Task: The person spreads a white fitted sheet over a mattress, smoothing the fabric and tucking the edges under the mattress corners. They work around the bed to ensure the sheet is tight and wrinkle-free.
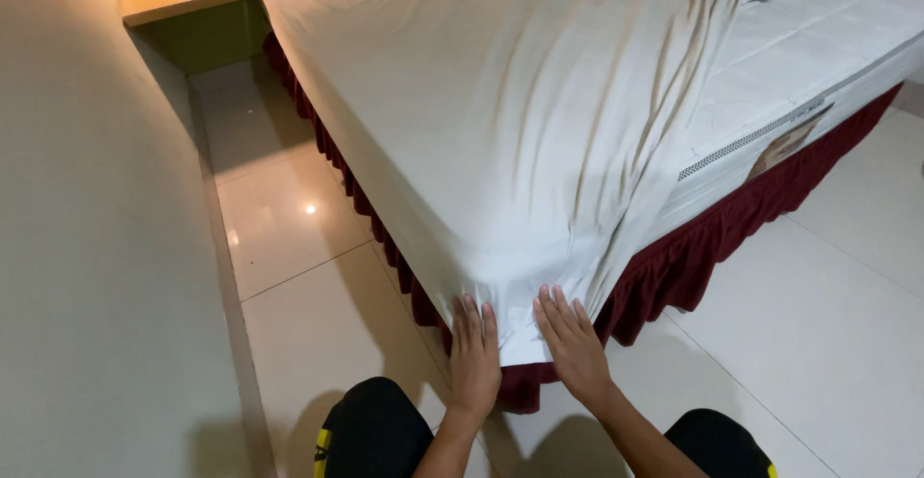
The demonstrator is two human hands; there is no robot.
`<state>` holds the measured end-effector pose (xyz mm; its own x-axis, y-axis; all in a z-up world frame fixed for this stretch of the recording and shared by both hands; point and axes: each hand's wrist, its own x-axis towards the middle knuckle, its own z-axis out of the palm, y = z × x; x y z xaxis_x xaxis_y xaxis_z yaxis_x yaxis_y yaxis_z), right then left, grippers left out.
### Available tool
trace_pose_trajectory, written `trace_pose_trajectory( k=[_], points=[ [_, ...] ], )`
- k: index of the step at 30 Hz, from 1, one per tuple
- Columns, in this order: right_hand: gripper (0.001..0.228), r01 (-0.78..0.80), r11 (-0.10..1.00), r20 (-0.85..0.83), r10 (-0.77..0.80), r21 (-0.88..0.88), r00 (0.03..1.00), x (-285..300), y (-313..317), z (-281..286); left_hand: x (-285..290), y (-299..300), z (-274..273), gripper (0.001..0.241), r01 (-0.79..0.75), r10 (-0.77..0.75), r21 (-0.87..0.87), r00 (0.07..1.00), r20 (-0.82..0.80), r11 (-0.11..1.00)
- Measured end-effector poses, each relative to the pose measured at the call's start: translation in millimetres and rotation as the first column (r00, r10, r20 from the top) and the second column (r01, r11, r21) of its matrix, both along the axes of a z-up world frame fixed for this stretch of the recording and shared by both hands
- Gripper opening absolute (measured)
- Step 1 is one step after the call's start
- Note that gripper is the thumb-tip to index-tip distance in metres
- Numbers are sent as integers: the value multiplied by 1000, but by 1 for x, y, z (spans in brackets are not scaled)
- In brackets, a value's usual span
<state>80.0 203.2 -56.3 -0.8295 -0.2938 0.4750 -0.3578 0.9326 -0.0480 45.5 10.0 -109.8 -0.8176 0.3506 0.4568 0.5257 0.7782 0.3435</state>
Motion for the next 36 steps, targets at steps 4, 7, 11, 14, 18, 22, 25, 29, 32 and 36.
trace_pose_trajectory(
  k=[4,7,11,14,18,22,25,29,32,36],
  points=[
    [76,101,986,98,-114,132,989,-1,11,-32,5,12,-35,69,-46,50,-82,998,48,996],
    [79,101,986,161,-123,134,979,-6,13,-32,1,18,-45,64,-60,66,-57,992,107,997],
    [79,99,992,231,-113,72,966,-10,14,-37,4,17,-43,60,-46,45,7,993,111,999],
    [76,94,993,210,-108,77,972,-14,18,-44,4,19,-41,60,-55,52,43,996,67,998],
    [77,113,985,228,-141,132,963,-16,22,-51,6,21,-36,65,-69,60,53,986,158,996],
    [84,134,968,328,-200,213,923,-14,18,-39,7,21,-34,67,-68,61,77,994,89,995],
    [83,121,986,328,-151,110,932,-13,18,-41,10,21,-31,72,-55,52,18,989,136,998],
    [86,114,986,315,-146,120,938,-12,17,-37,11,20,-27,74,-62,58,28,992,111,998],
    [85,117,989,293,-138,89,946,-8,15,-34,14,18,-25,75,-54,50,28,991,120,998],
    [89,150,988,381,-154,41,912,0,8,-21,15,16,-30,71,-67,62,72,996,63,995]
  ],
)
